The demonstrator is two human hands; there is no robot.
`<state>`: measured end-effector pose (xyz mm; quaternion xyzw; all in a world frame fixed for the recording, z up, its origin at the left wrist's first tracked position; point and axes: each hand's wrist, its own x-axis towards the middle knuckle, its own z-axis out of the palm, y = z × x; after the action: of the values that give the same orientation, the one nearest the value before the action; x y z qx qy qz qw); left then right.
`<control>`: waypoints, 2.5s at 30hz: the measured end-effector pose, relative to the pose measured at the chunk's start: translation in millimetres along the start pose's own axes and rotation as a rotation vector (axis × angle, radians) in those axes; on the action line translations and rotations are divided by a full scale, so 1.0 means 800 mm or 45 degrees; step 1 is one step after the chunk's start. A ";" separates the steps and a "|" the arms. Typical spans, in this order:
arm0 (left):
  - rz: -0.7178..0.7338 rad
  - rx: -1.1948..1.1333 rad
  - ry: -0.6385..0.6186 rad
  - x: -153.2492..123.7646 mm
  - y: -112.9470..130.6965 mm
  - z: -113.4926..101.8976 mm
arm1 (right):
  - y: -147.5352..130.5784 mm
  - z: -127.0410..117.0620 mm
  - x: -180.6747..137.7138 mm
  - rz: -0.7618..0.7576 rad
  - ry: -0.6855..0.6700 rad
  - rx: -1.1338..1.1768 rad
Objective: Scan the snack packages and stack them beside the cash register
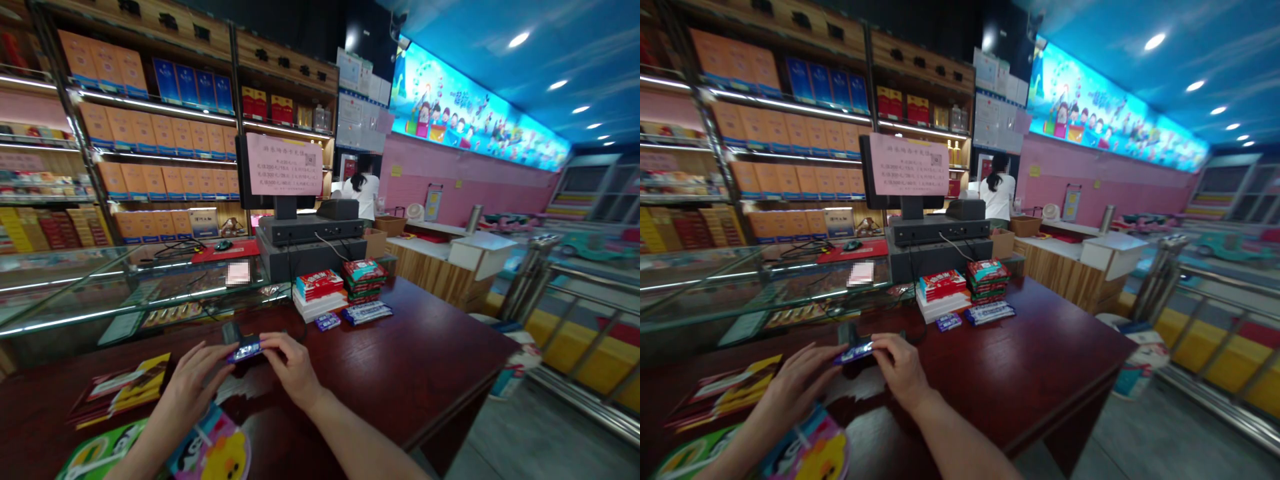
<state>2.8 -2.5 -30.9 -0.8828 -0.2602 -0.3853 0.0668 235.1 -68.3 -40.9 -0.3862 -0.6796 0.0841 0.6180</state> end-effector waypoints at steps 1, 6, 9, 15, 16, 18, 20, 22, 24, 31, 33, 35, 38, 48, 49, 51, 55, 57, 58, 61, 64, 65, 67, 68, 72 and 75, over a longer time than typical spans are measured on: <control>0.004 0.002 0.003 -0.001 -0.002 0.001 | 0.002 0.001 0.000 -0.002 -0.001 0.006; -0.014 0.019 -0.016 -0.001 -0.007 0.002 | 0.002 0.002 -0.001 0.005 -0.035 -0.004; -0.056 0.035 -0.007 0.001 -0.006 -0.005 | -0.002 -0.001 0.000 -0.005 -0.063 -0.059; -0.144 0.044 0.016 0.003 -0.005 -0.016 | 0.013 -0.008 0.000 0.040 -0.046 -0.289; -0.168 0.048 0.035 0.002 -0.005 -0.017 | 0.018 -0.009 -0.001 0.059 -0.043 -0.320; -0.213 0.050 0.072 0.002 -0.005 -0.018 | 0.027 -0.009 -0.002 0.082 -0.057 -0.364; -0.241 0.043 0.083 0.002 -0.005 -0.019 | 0.032 -0.008 -0.004 0.096 -0.088 -0.398; -0.262 0.039 0.092 0.002 -0.005 -0.022 | 0.035 -0.008 -0.005 0.105 -0.123 -0.426; -0.277 0.043 0.106 0.001 -0.006 -0.024 | 0.036 -0.007 -0.006 0.116 -0.158 -0.449; -0.219 0.114 0.178 -0.003 -0.015 -0.024 | 0.037 -0.007 -0.008 0.168 -0.211 -0.497; -0.215 0.125 0.184 -0.003 -0.017 -0.025 | 0.036 -0.008 -0.008 0.169 -0.238 -0.512; -0.216 0.135 0.193 -0.003 -0.018 -0.026 | 0.035 -0.009 -0.007 0.160 -0.272 -0.524; -0.230 0.154 0.228 -0.003 -0.020 -0.029 | 0.031 -0.009 -0.006 0.139 -0.331 -0.538; -0.242 0.151 0.269 0.000 -0.019 -0.032 | 0.019 -0.005 -0.003 0.229 -0.522 -0.609; -0.231 0.156 0.274 0.000 -0.019 -0.032 | 0.018 -0.006 -0.003 0.235 -0.533 -0.611; -0.216 0.162 0.279 -0.001 -0.021 -0.031 | 0.018 -0.006 -0.003 0.244 -0.551 -0.618; -0.224 0.161 0.260 -0.003 -0.023 -0.030 | 0.016 -0.006 -0.002 0.262 -0.563 -0.633; -0.237 0.154 0.256 -0.003 -0.023 -0.029 | 0.015 -0.006 -0.002 0.267 -0.565 -0.637; -0.242 0.148 0.257 -0.003 -0.022 -0.029 | 0.014 -0.006 -0.002 0.269 -0.567 -0.639; -0.255 0.120 0.261 -0.002 -0.019 -0.031 | 0.014 -0.006 0.000 0.256 -0.576 -0.654; -0.279 0.096 0.258 0.000 -0.017 -0.034 | 0.014 -0.009 0.003 0.231 -0.609 -0.674; -0.290 0.090 0.255 0.000 -0.017 -0.035 | 0.013 -0.010 0.005 0.224 -0.629 -0.680; -0.312 0.074 0.249 0.000 -0.017 -0.035 | 0.012 -0.013 0.011 0.214 -0.676 -0.687; -0.322 0.064 0.250 0.000 -0.017 -0.035 | 0.012 -0.014 0.014 0.207 -0.695 -0.686; -0.349 0.050 0.264 -0.001 -0.018 -0.034 | 0.018 -0.016 0.026 0.199 -0.706 -0.680; -0.363 0.057 0.273 -0.002 -0.019 -0.033 | 0.028 -0.012 0.030 0.212 -0.691 -0.681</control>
<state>-22.7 1.5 -14.7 -0.7890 -0.3828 -0.4769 0.0586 254.7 -41.2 -33.1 -0.5513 -0.7825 0.0528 0.2844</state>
